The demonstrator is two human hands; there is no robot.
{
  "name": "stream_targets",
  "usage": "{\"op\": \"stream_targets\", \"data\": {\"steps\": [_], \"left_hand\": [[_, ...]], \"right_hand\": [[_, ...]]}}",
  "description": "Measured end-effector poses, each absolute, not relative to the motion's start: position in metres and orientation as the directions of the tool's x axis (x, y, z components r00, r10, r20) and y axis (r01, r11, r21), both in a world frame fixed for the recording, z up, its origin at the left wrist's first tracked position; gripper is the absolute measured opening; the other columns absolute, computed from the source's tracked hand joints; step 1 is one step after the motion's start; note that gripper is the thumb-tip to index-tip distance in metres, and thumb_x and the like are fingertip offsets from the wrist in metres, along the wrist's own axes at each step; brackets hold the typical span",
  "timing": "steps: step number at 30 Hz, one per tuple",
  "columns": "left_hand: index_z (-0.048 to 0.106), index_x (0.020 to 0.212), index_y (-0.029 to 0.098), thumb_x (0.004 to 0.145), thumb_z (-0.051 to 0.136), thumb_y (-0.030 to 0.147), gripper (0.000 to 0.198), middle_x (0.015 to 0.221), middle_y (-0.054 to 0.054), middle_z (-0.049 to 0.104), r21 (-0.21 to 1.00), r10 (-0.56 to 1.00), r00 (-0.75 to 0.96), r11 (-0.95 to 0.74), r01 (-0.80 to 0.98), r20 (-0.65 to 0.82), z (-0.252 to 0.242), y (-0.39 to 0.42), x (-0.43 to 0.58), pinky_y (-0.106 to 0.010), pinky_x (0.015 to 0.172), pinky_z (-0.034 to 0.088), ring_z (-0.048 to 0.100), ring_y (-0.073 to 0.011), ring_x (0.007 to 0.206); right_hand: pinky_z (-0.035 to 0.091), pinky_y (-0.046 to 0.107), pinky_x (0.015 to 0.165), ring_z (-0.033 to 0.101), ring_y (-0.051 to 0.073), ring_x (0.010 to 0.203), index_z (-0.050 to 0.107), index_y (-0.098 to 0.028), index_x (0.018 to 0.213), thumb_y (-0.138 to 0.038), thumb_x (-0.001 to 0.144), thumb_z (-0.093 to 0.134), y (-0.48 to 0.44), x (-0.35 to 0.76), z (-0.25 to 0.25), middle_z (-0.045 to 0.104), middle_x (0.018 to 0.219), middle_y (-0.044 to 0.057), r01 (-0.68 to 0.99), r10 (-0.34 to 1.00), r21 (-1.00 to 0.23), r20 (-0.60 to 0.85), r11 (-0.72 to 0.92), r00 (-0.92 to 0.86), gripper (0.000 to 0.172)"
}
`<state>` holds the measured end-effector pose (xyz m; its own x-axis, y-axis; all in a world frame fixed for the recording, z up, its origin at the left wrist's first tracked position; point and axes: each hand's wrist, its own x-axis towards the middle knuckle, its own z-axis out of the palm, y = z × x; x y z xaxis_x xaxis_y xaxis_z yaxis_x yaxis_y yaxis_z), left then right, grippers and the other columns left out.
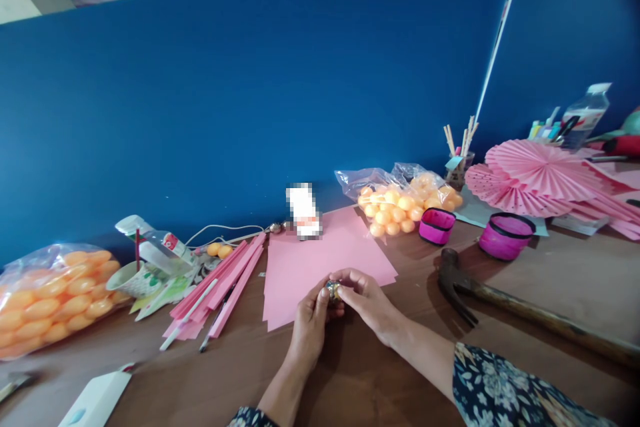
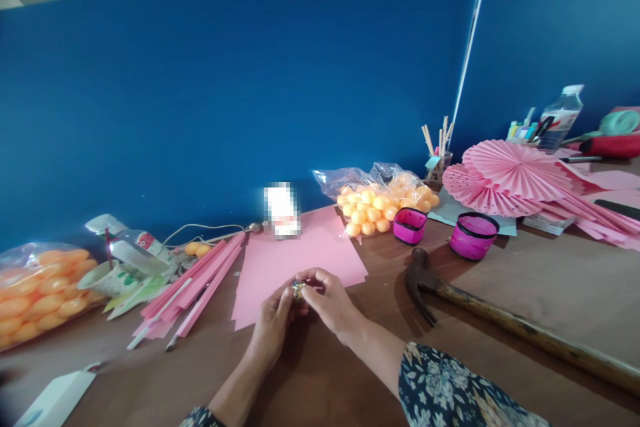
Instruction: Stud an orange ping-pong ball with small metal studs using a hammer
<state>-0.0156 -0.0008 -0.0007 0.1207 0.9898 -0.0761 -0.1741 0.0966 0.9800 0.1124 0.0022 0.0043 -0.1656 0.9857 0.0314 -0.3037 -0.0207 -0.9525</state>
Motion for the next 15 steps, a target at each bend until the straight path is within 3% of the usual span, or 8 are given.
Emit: {"op": "stream_targets", "data": {"steps": [7,15], "left_hand": [[0.06,0.104,0.014,0.074,0.054,0.041,0.042,0.077,-0.006,0.062,0.98,0.989,0.128,0.091,-0.175,-0.069,0.0005,-0.0011,-0.0161,-0.027,0.062,0.049,0.056,-0.0127,0.065],[0.06,0.103,0.012,0.073,0.054,0.041,0.042,0.077,-0.007,0.063,0.982,0.992,0.104,0.082,-0.17,-0.064,-0.0009,-0.0015,-0.0152,-0.028,0.061,0.05,0.057,-0.0134,0.065]], "right_hand": [[0.046,0.026,0.07,0.058,0.014,0.079,0.06,-0.017,0.089,-0.025,0.072,0.059,0.0033,0.1141,0.005,0.064,0.084,0.003,-0.348,0.982,-0.936,0.023,-0.045,-0.188,0.019],[0.046,0.028,0.071,0.059,0.015,0.08,0.061,-0.016,0.09,-0.024,0.071,0.059,0.0046,0.1146,0.0027,0.065,0.084,0.004,-0.361,0.981,-0.931,0.016,-0.056,-0.195,0.02]]}}
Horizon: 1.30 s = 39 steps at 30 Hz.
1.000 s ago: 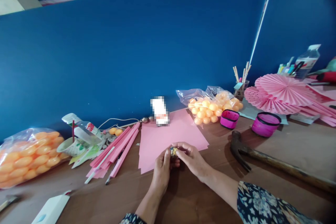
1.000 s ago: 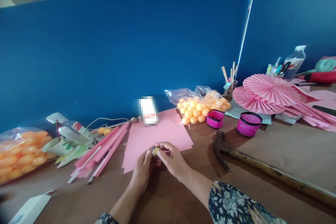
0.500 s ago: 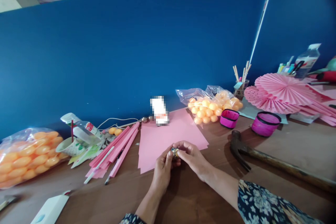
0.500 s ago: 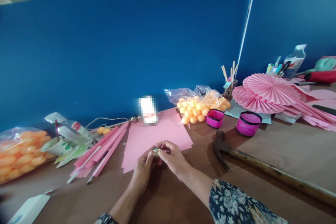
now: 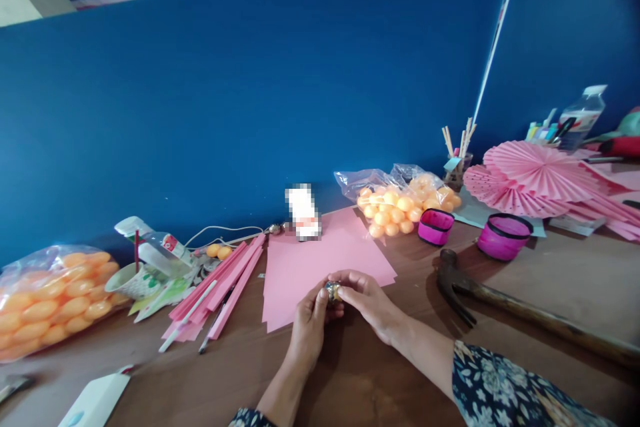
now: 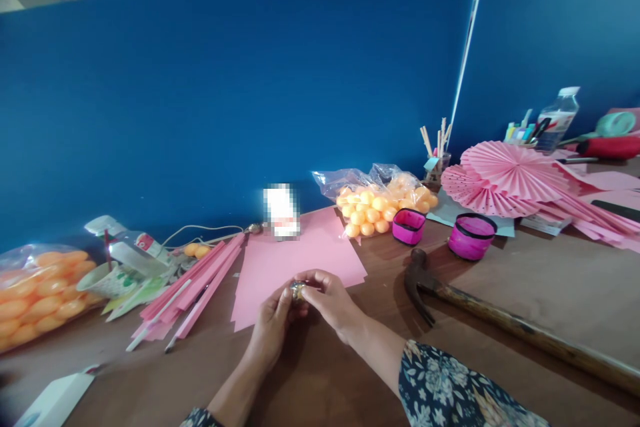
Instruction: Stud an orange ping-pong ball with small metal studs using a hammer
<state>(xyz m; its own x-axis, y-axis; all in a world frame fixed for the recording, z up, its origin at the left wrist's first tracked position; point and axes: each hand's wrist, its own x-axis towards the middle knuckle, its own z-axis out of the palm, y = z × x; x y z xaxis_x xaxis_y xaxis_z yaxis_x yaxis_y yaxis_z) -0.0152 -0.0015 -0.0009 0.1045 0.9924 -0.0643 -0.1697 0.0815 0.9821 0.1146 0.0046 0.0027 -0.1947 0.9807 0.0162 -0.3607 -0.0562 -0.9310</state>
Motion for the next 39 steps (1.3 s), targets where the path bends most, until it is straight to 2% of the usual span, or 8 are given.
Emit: {"op": "stream_targets", "data": {"steps": [12,26,35,39], "left_hand": [[0.062,0.098,0.013,0.076,0.052,0.04,0.037,0.08,-0.006,0.063,0.985,0.99,0.125,0.087,-0.146,-0.069,-0.0011,-0.0018,-0.0149,-0.026,0.063,0.05,0.056,-0.0122,0.066],[0.058,0.105,0.013,0.079,0.048,0.038,0.037,0.082,-0.006,0.062,0.988,0.99,0.131,0.066,-0.14,-0.047,-0.0063,-0.0014,-0.0161,-0.026,0.064,0.049,0.055,-0.0116,0.068],[0.059,0.102,0.013,0.079,0.048,0.039,0.037,0.08,-0.005,0.062,0.994,0.987,0.158,0.043,-0.104,-0.026,-0.0026,-0.0012,-0.0154,-0.025,0.063,0.049,0.055,-0.0119,0.067],[0.058,0.103,0.012,0.08,0.047,0.038,0.037,0.079,-0.006,0.062,0.991,0.988,0.151,0.058,-0.118,-0.04,-0.005,-0.0009,-0.0156,-0.026,0.063,0.049,0.055,-0.0117,0.067]], "right_hand": [[0.046,0.027,0.068,0.058,0.014,0.076,0.061,-0.017,0.089,-0.023,0.07,0.06,0.0053,0.1161,0.0016,0.065,0.084,0.003,-0.37,0.977,-0.926,0.01,-0.071,-0.213,0.019],[0.044,0.029,0.075,0.058,0.016,0.082,0.062,-0.016,0.089,-0.022,0.068,0.062,0.0061,0.1177,0.005,0.065,0.086,0.005,-0.395,0.972,-0.914,-0.002,-0.096,-0.233,0.022],[0.046,0.029,0.064,0.057,0.015,0.072,0.061,-0.016,0.088,-0.028,0.068,0.063,0.0072,0.1158,-0.0016,0.063,0.083,0.004,-0.372,0.977,-0.925,0.003,-0.078,-0.212,0.023],[0.046,0.028,0.065,0.056,0.015,0.075,0.06,-0.016,0.091,-0.028,0.069,0.062,0.0066,0.1156,-0.0002,0.063,0.084,0.004,-0.364,0.975,-0.928,0.007,-0.076,-0.222,0.025]]}}
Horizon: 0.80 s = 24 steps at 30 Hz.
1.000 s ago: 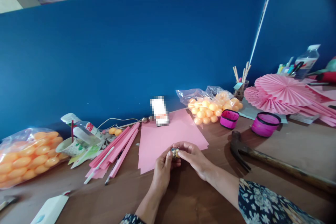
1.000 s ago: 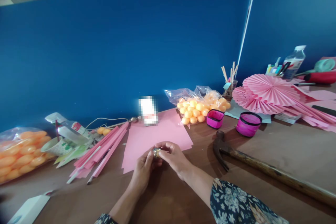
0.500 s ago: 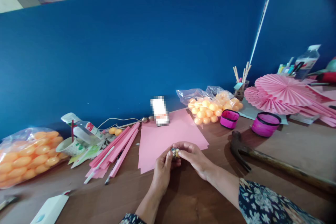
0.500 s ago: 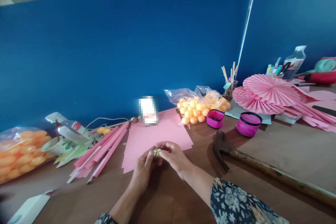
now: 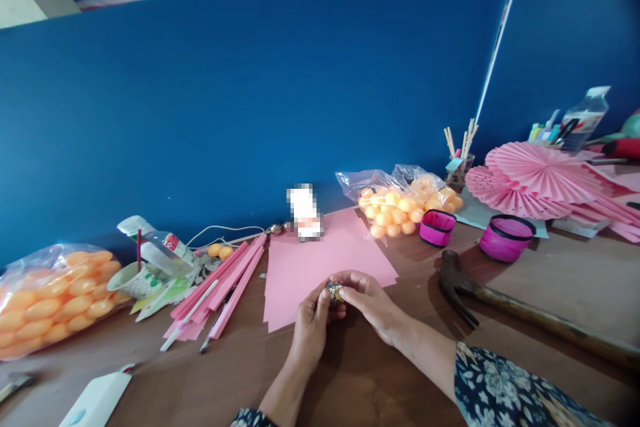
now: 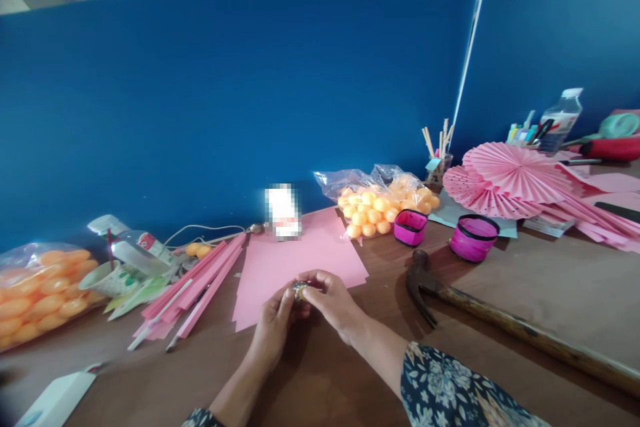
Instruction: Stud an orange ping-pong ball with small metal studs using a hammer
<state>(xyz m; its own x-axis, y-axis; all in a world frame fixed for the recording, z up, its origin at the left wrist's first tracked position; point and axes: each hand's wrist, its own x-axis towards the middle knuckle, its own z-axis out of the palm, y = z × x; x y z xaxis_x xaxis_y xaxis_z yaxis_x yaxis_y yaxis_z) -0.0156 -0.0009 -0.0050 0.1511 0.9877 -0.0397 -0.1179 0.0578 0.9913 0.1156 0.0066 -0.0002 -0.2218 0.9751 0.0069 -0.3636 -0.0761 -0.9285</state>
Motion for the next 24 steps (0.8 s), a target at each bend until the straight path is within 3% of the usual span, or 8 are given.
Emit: {"op": "stream_targets", "data": {"steps": [13,20,24], "left_hand": [[0.059,0.104,0.013,0.077,0.051,0.039,0.039,0.087,-0.008,0.065,0.988,0.988,0.138,0.081,-0.134,-0.062,-0.0011,-0.0012,-0.0134,-0.027,0.064,0.051,0.059,-0.015,0.073],[0.061,0.096,0.012,0.078,0.049,0.039,0.035,0.08,-0.006,0.063,0.987,0.991,0.122,0.079,-0.14,-0.062,-0.0055,-0.0008,-0.0151,-0.026,0.062,0.051,0.057,-0.012,0.067],[0.058,0.104,0.012,0.079,0.048,0.038,0.038,0.08,-0.007,0.063,0.991,0.989,0.143,0.061,-0.12,-0.043,-0.0071,-0.0001,-0.015,-0.026,0.062,0.051,0.057,-0.0119,0.066]], "right_hand": [[0.046,0.025,0.061,0.055,0.013,0.071,0.057,-0.017,0.089,-0.025,0.068,0.061,0.0043,0.1135,0.0055,0.06,0.08,0.002,-0.33,0.977,-0.938,-0.032,-0.103,-0.212,0.023],[0.045,0.026,0.066,0.055,0.014,0.078,0.057,-0.017,0.089,-0.022,0.069,0.06,0.0037,0.1144,0.0075,0.061,0.084,0.003,-0.332,0.976,-0.937,-0.034,-0.106,-0.216,0.021],[0.045,0.025,0.059,0.055,0.012,0.067,0.057,-0.017,0.086,-0.023,0.068,0.061,0.0042,0.1132,0.007,0.06,0.077,0.001,-0.359,0.974,-0.925,-0.049,-0.128,-0.219,0.02]]}}
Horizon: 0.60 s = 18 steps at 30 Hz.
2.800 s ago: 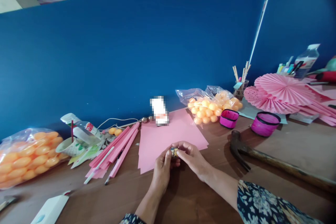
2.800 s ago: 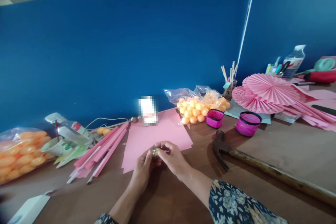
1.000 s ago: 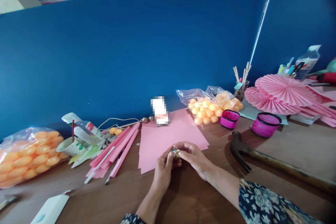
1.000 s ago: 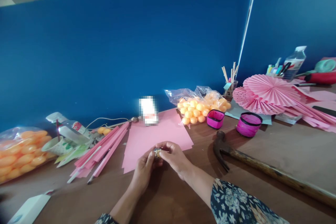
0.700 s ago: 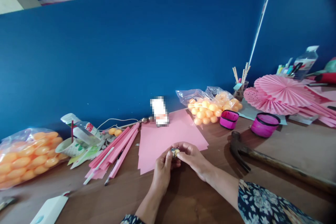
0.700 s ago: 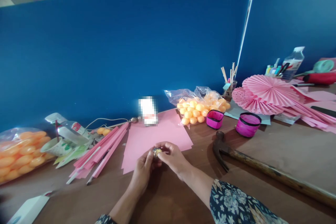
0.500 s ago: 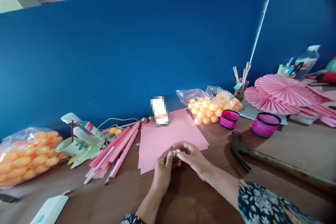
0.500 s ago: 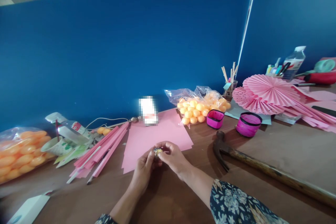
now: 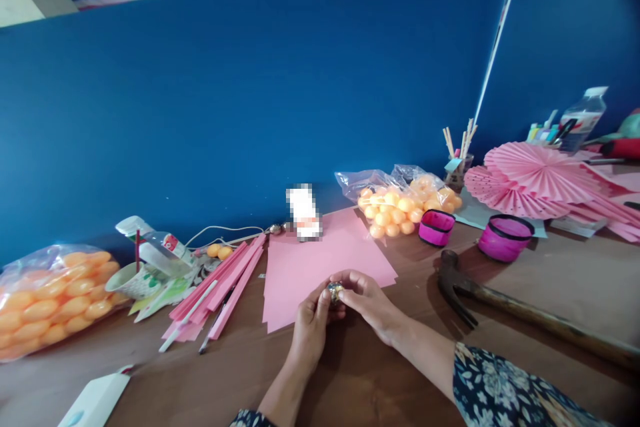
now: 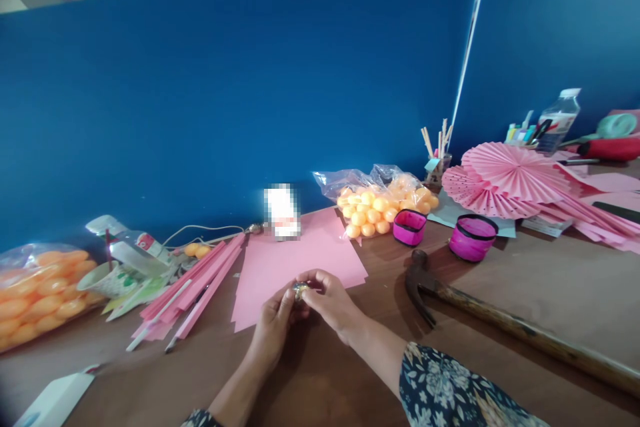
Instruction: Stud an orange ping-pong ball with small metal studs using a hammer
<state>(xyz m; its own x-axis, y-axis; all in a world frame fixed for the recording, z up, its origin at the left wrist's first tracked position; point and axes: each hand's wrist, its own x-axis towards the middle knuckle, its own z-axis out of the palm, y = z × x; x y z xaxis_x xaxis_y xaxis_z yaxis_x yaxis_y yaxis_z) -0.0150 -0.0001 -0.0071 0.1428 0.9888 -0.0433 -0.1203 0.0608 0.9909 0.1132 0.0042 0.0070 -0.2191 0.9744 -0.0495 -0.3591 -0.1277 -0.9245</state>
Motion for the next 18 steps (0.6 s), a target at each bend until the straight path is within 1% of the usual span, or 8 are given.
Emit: {"op": "stream_targets", "data": {"steps": [2,8,13,15,18], "left_hand": [[0.057,0.106,0.012,0.079,0.048,0.038,0.039,0.083,-0.007,0.063,0.992,0.988,0.149,0.061,-0.113,-0.044,-0.0061,-0.0002,-0.0145,-0.026,0.062,0.051,0.057,-0.012,0.066],[0.061,0.1,0.012,0.076,0.051,0.039,0.037,0.078,-0.006,0.062,0.984,0.989,0.127,0.09,-0.153,-0.07,-0.0009,-0.0016,-0.0135,-0.025,0.062,0.05,0.056,-0.0117,0.065],[0.059,0.104,0.012,0.074,0.053,0.04,0.041,0.082,-0.007,0.064,0.987,0.988,0.141,0.088,-0.138,-0.069,0.0006,-0.0018,-0.0135,-0.027,0.062,0.05,0.058,-0.0143,0.069],[0.06,0.103,0.012,0.074,0.053,0.04,0.041,0.083,-0.008,0.064,0.986,0.988,0.14,0.087,-0.143,-0.067,0.0008,-0.0021,-0.014,-0.028,0.062,0.05,0.058,-0.0149,0.07],[0.06,0.1,0.011,0.077,0.05,0.039,0.038,0.085,-0.009,0.063,0.98,0.986,0.155,0.088,-0.177,-0.061,0.0017,-0.0035,-0.0151,-0.029,0.066,0.05,0.058,-0.016,0.074]], "right_hand": [[0.044,0.024,0.055,0.054,0.011,0.063,0.056,-0.017,0.085,-0.024,0.068,0.061,0.0044,0.1129,0.0071,0.06,0.075,0.0,-0.365,0.974,-0.922,-0.051,-0.13,-0.219,0.02],[0.045,0.025,0.061,0.055,0.013,0.072,0.057,-0.017,0.088,-0.025,0.067,0.062,0.005,0.1138,0.0059,0.061,0.08,0.002,-0.35,0.974,-0.929,-0.041,-0.119,-0.221,0.023],[0.045,0.024,0.056,0.055,0.012,0.065,0.056,-0.017,0.086,-0.025,0.069,0.06,0.0039,0.1136,0.0074,0.06,0.076,0.0,-0.355,0.974,-0.927,-0.04,-0.12,-0.224,0.02],[0.046,0.024,0.059,0.056,0.013,0.069,0.057,-0.017,0.087,-0.025,0.069,0.06,0.0036,0.1138,0.0083,0.061,0.078,0.001,-0.345,0.975,-0.932,-0.036,-0.112,-0.221,0.02],[0.046,0.027,0.069,0.056,0.015,0.08,0.058,-0.017,0.09,-0.027,0.07,0.061,0.0041,0.1142,0.0066,0.062,0.085,0.003,-0.296,0.978,-0.953,0.0,-0.063,-0.208,0.023]]}}
